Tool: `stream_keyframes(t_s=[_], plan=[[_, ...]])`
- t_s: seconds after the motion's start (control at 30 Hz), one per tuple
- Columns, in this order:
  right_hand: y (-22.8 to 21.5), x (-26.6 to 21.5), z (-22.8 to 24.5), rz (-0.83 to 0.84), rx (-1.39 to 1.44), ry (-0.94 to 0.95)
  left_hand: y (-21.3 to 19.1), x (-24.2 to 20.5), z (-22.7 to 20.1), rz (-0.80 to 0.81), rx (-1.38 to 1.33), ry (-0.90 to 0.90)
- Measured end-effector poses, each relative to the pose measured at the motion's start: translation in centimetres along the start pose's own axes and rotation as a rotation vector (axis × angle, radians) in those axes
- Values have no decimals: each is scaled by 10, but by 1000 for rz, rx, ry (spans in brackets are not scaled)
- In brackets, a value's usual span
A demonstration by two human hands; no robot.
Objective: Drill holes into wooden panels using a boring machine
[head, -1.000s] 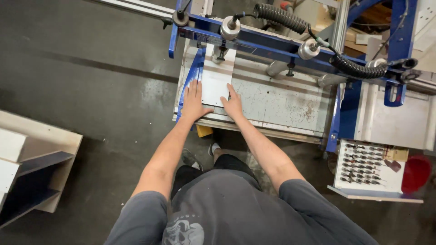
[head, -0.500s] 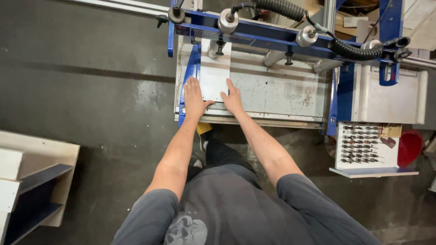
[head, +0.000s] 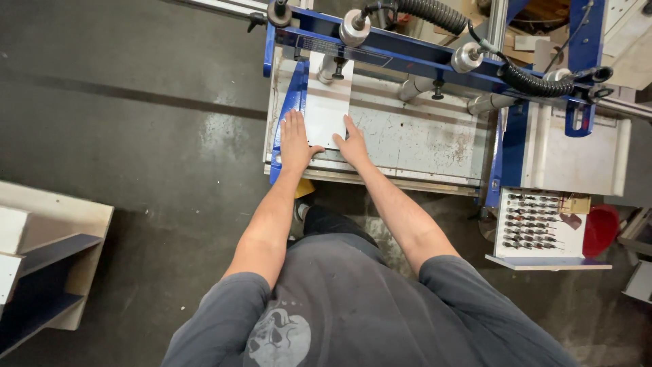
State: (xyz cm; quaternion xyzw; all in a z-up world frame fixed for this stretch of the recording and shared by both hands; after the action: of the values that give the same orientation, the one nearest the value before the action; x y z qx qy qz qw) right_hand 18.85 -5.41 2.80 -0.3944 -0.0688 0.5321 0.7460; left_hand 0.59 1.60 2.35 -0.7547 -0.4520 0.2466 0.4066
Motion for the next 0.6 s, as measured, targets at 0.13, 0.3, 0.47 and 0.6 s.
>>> stream_keyframes(t_s=[0.13,0.3,0.47,0.6], plan=[[2,1,2,14,-60,-2,2,0,2,-5,9,1],[-4,-7,14,23,-91,-1,2,0,1,13,6,-16],[-12,-10,24,48,-97,3,3,1,1,19,-2,-13],[-13,-12,27,60,-84,17,8,2,4,11,24,-8]])
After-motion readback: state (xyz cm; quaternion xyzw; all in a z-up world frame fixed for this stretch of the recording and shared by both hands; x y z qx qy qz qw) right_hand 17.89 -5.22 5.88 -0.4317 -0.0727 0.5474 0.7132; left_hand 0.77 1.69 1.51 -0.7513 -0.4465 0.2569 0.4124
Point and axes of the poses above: each hand's wrist, its own x-axis towards the middle knuckle, its own y-axis out of the palm, z = x × y, the point moved 2 cm from there along x, towards the middle knuckle, and after that the axes turned 1 degree about x, right-handed, at the moved point
